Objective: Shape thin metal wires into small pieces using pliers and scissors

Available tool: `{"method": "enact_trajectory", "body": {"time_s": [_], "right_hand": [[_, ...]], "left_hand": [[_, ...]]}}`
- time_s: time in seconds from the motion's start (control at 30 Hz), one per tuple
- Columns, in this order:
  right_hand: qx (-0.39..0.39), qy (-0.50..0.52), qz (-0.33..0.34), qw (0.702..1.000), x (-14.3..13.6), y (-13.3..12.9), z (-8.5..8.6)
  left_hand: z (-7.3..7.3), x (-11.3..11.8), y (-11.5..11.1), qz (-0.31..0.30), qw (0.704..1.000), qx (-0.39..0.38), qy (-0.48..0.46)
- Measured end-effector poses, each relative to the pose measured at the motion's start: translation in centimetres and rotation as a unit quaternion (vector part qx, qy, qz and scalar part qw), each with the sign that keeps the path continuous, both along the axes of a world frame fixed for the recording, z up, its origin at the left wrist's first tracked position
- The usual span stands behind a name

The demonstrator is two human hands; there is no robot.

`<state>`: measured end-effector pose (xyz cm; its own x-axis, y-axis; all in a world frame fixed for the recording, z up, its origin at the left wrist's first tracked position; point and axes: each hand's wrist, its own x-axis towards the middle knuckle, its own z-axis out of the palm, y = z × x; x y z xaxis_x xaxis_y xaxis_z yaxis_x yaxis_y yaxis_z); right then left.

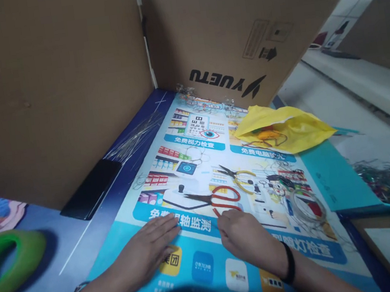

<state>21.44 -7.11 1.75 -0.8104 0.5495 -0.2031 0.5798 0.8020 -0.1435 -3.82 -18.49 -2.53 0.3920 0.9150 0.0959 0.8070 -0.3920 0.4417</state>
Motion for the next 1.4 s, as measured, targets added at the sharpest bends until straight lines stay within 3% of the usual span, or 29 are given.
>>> {"method": "enact_trajectory", "body": {"time_s": [0.1, 0.23, 0.33, 0.5, 0.6, 0.77, 0.87, 1.0, 1.07, 1.23, 1.4], "right_hand": [[-0.042, 0.039, -0.030, 0.998, 0.6, 0.2, 0.0], [-0.097, 0.106, -0.052, 0.988, 0.5, 0.5, 0.2], [-0.136, 0.164, -0.053, 0.976, -0.2, 0.6, 0.9], [-0.150, 0.235, -0.048, 0.959, -1.8, 0.8, 1.5], [-0.135, 0.281, -0.056, 0.948, -2.8, 1.2, 1.0], [-0.121, 0.350, -0.142, 0.918, -4.8, 2.6, 0.4], [-0.128, 0.378, -0.144, 0.905, -5.8, 3.6, 0.8], [-0.081, 0.410, -0.114, 0.901, -6.1, 5.5, 0.2], [-0.065, 0.414, -0.116, 0.900, -6.0, 6.6, -0.7], [-0.125, 0.356, -0.152, 0.913, -5.7, 8.4, -1.9], [-0.178, 0.359, -0.171, 0.900, -6.8, 9.0, -1.6]], "left_hand": [[0.4, 0.2, 0.2, -0.003, 1.000, 0.004, -0.014], [1.5, 0.4, 1.4, 0.055, 0.996, 0.034, -0.066], [3.0, 1.4, 3.3, 0.089, 0.985, -0.009, -0.148], [5.4, 4.1, 6.8, 0.114, 0.923, -0.124, -0.347], [5.8, 4.7, 8.2, 0.120, 0.901, -0.138, -0.394], [6.2, 4.5, 9.8, 0.094, 0.926, -0.033, -0.364], [7.0, 4.1, 10.7, 0.075, 0.943, 0.017, -0.323], [8.5, 1.4, 12.8, 0.090, 0.961, 0.059, -0.255], [9.3, -1.0, 14.2, 0.135, 0.959, 0.092, -0.230], [11.0, -7.5, 16.9, 0.276, 0.938, 0.107, -0.183], [10.2, -11.8, 18.0, 0.310, 0.944, 0.055, -0.098]]}}
